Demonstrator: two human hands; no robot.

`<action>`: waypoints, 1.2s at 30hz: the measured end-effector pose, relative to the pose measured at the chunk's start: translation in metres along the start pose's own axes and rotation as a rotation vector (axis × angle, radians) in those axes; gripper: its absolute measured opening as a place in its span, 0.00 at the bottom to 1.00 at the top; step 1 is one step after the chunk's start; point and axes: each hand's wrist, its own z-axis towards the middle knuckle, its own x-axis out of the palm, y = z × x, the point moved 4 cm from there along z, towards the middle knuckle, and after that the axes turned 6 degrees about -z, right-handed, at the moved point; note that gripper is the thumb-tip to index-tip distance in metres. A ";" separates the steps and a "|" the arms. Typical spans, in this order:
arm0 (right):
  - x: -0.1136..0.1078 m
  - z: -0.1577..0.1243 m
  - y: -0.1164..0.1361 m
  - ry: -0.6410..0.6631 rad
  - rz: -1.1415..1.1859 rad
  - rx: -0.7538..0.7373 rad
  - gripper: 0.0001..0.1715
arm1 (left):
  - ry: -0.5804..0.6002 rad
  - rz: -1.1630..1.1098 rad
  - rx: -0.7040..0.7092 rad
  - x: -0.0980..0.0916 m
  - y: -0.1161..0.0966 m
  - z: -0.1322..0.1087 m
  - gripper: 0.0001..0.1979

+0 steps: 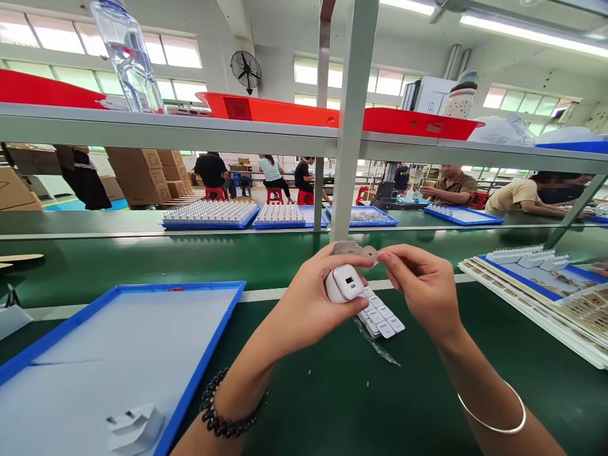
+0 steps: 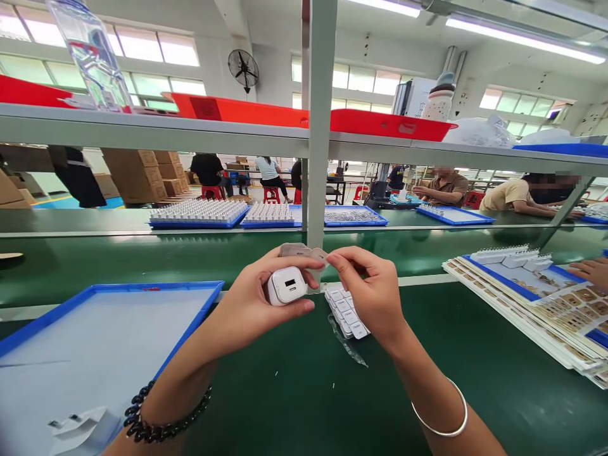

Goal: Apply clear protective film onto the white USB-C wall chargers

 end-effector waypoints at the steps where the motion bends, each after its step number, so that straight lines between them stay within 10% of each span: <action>1: 0.000 0.000 -0.001 0.006 0.061 0.039 0.09 | -0.009 0.024 0.053 0.000 0.000 0.000 0.20; 9: 0.012 0.000 -0.013 0.251 0.702 0.555 0.14 | 0.036 0.564 0.530 0.013 -0.008 -0.005 0.26; 36: 0.027 -0.015 -0.002 0.282 0.592 0.514 0.12 | -0.097 0.535 0.560 0.004 0.006 -0.003 0.22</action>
